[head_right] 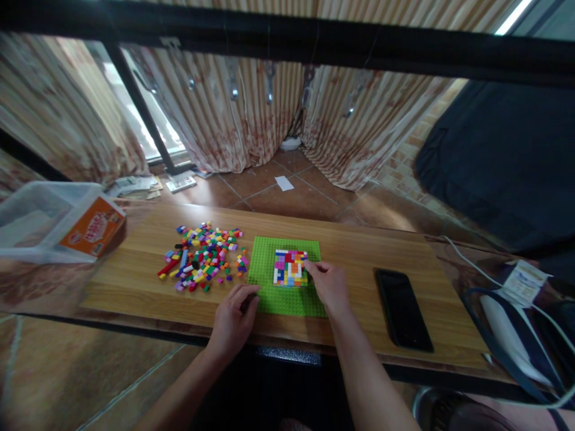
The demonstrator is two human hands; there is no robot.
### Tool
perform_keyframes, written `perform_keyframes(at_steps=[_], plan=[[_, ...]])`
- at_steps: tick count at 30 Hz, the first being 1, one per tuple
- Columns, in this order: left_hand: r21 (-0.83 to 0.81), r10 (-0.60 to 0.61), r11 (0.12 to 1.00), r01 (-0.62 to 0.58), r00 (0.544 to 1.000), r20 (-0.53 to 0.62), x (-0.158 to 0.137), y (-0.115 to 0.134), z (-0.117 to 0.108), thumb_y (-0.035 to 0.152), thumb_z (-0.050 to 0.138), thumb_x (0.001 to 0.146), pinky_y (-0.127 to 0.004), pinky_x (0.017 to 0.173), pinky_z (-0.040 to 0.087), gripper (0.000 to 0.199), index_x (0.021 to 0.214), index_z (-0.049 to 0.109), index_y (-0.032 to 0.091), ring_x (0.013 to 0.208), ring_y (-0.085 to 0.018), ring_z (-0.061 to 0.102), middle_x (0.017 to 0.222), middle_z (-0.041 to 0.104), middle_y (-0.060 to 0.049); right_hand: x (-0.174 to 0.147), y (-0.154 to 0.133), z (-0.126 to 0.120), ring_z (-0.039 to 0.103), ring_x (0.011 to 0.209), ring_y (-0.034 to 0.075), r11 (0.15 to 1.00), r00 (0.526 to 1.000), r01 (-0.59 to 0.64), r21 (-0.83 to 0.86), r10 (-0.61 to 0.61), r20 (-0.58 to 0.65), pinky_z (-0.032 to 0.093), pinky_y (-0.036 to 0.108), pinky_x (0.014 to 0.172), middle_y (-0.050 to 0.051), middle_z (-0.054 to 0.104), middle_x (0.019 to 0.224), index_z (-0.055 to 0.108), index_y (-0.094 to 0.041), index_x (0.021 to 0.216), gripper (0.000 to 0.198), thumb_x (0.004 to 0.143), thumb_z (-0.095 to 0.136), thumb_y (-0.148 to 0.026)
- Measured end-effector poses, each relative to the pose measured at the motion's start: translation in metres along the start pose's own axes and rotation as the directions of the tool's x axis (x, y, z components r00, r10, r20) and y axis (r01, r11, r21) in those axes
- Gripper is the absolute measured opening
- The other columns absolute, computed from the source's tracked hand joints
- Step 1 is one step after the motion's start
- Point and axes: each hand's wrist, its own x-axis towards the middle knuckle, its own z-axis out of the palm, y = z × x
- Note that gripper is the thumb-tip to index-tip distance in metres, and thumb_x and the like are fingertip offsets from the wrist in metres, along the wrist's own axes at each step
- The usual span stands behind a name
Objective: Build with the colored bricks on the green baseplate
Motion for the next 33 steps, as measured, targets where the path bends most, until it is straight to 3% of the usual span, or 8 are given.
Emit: perform_keyframes(at_steps=[8,12,17,20,24,28,33], plan=[[-0.019,0.01,1.0,-0.01,1.0,-0.014,0.001,-0.002,0.001,0.014,0.05,0.085,-0.03,0.082,0.051,0.02,0.099,0.063,0.02,0.09,-0.016,0.062,0.097,0.065,-0.005,-0.001,0.009,-0.002,0.056,0.054,0.016,0.997,1.0,-0.012,0.079,0.01,0.024,0.037,0.025,0.049,0.005,0.07,0.065,0.075,-0.015,0.076,0.057,0.066,0.063,-0.069],[0.033,-0.009,0.999,0.008,1.0,0.008,0.009,-0.003,0.004,0.012,0.051,0.083,-0.031,0.08,0.051,0.022,0.1,0.063,0.02,0.089,-0.016,0.061,0.096,0.064,-0.005,-0.017,0.022,-0.003,0.058,0.058,0.016,0.977,0.996,-0.029,0.213,0.047,-0.081,0.04,0.025,0.048,0.011,0.072,0.078,0.074,-0.012,0.088,0.061,0.073,0.056,-0.069],[0.006,0.046,0.999,-0.046,0.998,0.033,0.019,-0.002,0.005,0.008,0.053,0.079,-0.029,0.077,0.051,0.027,0.102,0.062,0.019,0.087,-0.015,0.06,0.097,0.062,-0.005,-0.033,0.036,-0.004,0.058,0.06,0.016,0.961,0.975,0.099,0.259,-0.042,-0.217,0.045,0.026,0.051,0.01,0.07,0.076,0.072,-0.014,0.087,0.053,0.076,0.058,-0.063],[0.009,0.052,0.999,-0.052,0.997,-0.052,0.021,-0.002,-0.004,0.009,0.051,0.082,-0.027,0.074,0.049,0.022,0.098,0.062,0.019,0.082,-0.013,0.059,0.093,0.061,-0.005,-0.035,0.036,-0.003,0.058,0.058,0.016,0.957,0.962,0.146,0.249,-0.079,-0.262,0.044,0.027,0.05,0.008,0.069,0.073,0.072,-0.014,0.084,0.05,0.078,0.057,-0.061],[0.187,0.011,0.982,0.027,0.98,-0.199,0.025,-0.007,-0.024,0.012,0.047,0.085,-0.028,0.073,0.047,0.016,0.088,0.062,0.018,0.078,-0.015,0.056,0.084,0.058,-0.004,-0.034,0.033,0.0,0.058,0.059,0.016,0.963,0.957,0.179,0.202,-0.122,-0.264,0.045,0.028,0.054,0.007,0.069,0.073,0.072,-0.016,0.082,0.048,0.079,0.056,-0.06],[0.378,0.001,0.925,0.046,0.992,-0.123,0.033,-0.011,-0.033,0.012,0.046,0.085,-0.029,0.069,0.045,0.016,0.082,0.06,0.019,0.073,-0.016,0.055,0.082,0.057,-0.004,-0.033,0.034,0.003,0.059,0.063,0.017,0.956,0.953,0.223,0.19,-0.173,-0.247,0.046,0.029,0.059,0.006,0.068,0.075,0.071,-0.017,0.079,0.045,0.08,0.054,-0.059],[0.537,0.057,0.843,-0.008,0.996,-0.075,0.038,-0.012,-0.025,0.015,0.049,0.085,-0.029,0.069,0.044,0.013,0.086,0.06,0.021,0.078,-0.018,0.057,0.086,0.059,-0.006,-0.034,0.033,0.003,0.058,0.063,0.017,0.958,0.948,0.236,0.163,-0.191,-0.255,0.045,0.029,0.059,0.005,0.067,0.07,0.071,-0.018,0.081,0.044,0.081,0.054,-0.057]])
